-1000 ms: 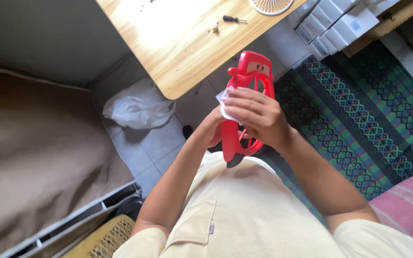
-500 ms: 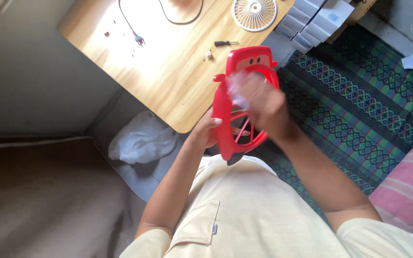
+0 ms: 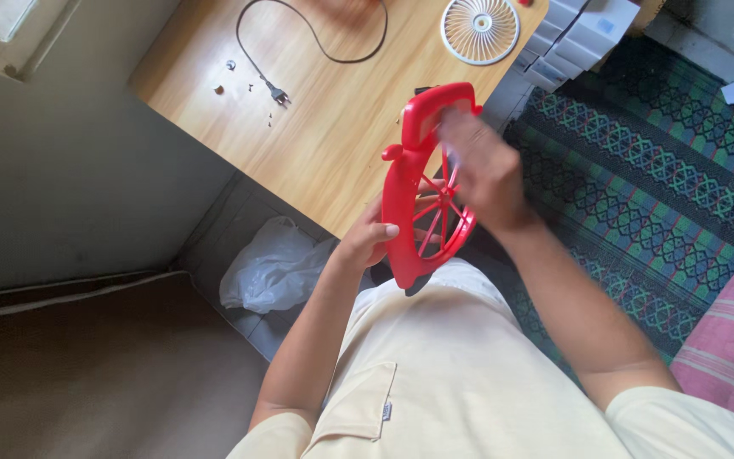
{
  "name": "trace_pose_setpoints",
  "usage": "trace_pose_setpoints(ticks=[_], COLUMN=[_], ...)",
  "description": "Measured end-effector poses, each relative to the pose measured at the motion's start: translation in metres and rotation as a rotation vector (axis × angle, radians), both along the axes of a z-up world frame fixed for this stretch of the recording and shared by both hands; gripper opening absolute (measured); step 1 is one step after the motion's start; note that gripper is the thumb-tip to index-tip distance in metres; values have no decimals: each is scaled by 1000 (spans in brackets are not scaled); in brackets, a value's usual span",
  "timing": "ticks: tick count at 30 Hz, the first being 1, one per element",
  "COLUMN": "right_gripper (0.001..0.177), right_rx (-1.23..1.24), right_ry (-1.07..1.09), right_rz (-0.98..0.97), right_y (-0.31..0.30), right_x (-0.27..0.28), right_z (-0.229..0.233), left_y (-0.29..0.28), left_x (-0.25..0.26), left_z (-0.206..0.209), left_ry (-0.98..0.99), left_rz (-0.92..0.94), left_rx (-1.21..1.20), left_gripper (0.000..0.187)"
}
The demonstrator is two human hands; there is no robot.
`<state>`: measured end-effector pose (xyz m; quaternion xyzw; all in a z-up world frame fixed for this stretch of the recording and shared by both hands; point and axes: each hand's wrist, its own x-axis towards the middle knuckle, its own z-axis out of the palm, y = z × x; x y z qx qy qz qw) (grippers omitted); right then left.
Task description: The person disassembles a red car-shaped electric fan by removing the front grille, unscrewing the central hub, and taking out the fan blade. They then wipe the interior of the fan housing with a paper towel.
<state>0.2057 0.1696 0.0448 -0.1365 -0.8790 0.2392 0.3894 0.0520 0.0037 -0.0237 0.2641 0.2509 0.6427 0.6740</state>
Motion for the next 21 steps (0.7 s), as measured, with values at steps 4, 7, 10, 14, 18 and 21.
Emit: trace_pose_setpoints(ticks=[4,7,10,14,18,21], right_gripper=[35,29,26,25,29,29], right_rx=[-326,-166,122,128,-262,-200], right_ry=[67,139,88,115,65,73], right_rz=[-177,-21,217,228,72,144], right_y=[9,-5,-5,24,48,53], right_x=[-9,-13,-18,-38,-51,-51], right_z=[7,19,34,37,27,28], left_y=[-5,-7,-10,-16,-17,-4], left_x=[-5,-11,-20,-34,-28,-22], left_z=[1,0,4,20,30,28], left_ry=[122,291,376,608,654,665], left_rz=[38,42,12,19,60,114], left_rx=[-4,-15,-44,38,31,21], left_gripper=[102,102,99,89,86,86])
